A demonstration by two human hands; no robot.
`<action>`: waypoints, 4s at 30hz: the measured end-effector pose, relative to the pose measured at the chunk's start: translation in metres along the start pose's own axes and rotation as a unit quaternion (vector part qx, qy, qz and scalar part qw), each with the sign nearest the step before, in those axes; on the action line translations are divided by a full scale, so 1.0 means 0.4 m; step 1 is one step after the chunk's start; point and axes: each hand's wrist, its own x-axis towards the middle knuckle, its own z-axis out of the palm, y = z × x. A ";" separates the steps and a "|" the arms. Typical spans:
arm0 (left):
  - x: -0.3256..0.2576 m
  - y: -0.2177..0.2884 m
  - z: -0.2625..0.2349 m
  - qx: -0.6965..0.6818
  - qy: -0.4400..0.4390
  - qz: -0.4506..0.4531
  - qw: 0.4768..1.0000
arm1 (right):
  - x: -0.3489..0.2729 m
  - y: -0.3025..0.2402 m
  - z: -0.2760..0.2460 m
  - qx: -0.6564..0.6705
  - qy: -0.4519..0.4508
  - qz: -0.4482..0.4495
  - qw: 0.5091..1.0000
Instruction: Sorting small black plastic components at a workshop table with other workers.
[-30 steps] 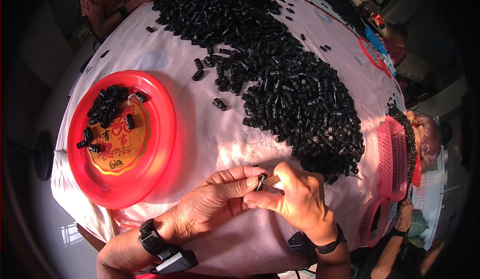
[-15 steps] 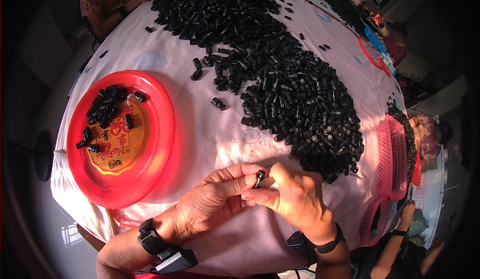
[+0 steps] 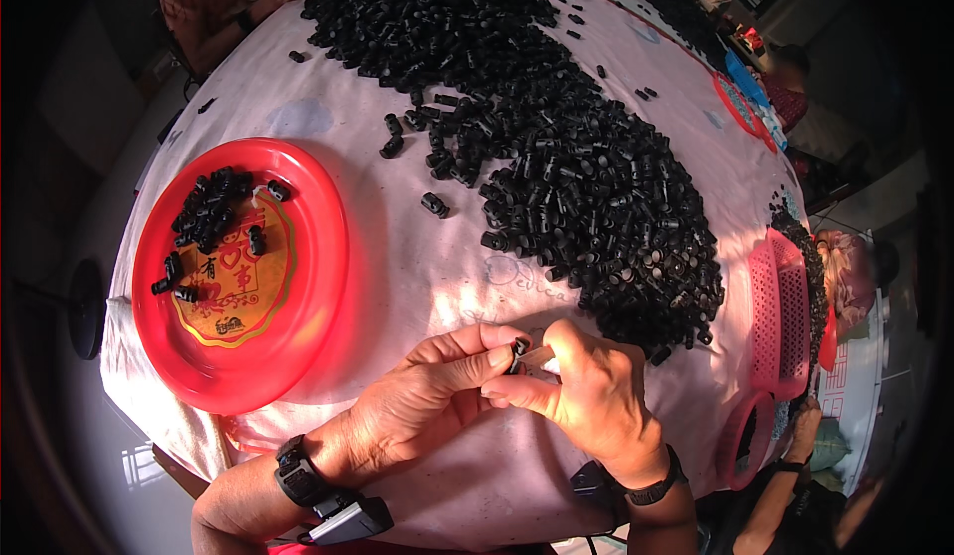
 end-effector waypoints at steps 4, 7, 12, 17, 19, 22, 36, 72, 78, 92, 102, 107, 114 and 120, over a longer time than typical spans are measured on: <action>0.004 -0.003 -0.008 -0.002 0.000 -0.001 1.000 | -0.006 0.003 0.002 -0.033 -0.011 -0.001 0.999; 0.007 -0.002 -0.004 -0.006 -0.004 0.001 1.000 | -0.009 0.007 0.011 -0.031 -0.012 -0.006 0.999; -0.003 -0.001 -0.001 -0.011 0.009 -0.003 1.000 | -0.001 0.003 0.008 0.013 0.017 -0.012 1.000; 0.005 0.001 -0.001 0.016 -0.004 -0.004 1.000 | 0.000 0.005 0.004 -0.004 0.003 -0.001 1.000; 0.004 0.001 0.003 0.006 0.000 0.000 1.000 | -0.007 0.005 0.011 -0.012 -0.009 0.002 1.000; 0.002 -0.001 0.005 0.002 0.018 0.001 1.000 | -0.003 0.009 0.004 0.027 -0.003 -0.014 1.000; 0.003 0.016 -0.024 -0.018 -0.044 0.013 0.999 | 0.004 -0.001 -0.014 0.273 0.020 0.023 0.962; -0.009 0.021 0.005 0.125 -0.043 0.018 0.991 | 0.005 0.009 -0.001 0.028 0.005 -0.001 1.000; -0.006 0.019 0.006 0.094 -0.044 0.016 0.994 | 0.004 0.014 0.003 0.033 0.006 -0.007 0.999; -0.005 0.017 0.002 0.091 -0.048 0.010 0.995 | 0.002 0.020 0.012 0.014 0.021 -0.022 0.999; -0.004 0.016 -0.002 0.087 -0.040 0.009 0.995 | 0.000 0.010 0.003 0.006 -0.033 0.021 0.999; -0.005 0.014 -0.003 0.078 -0.037 0.010 0.996 | 0.001 0.012 0.001 0.004 -0.047 0.024 0.999; -0.001 0.011 -0.011 0.088 -0.039 0.011 0.995 | 0.000 0.021 0.001 0.033 -0.061 0.026 0.997; -0.005 0.009 0.004 0.094 -0.018 0.035 0.995 | -0.006 0.026 0.013 0.068 -0.071 0.024 0.995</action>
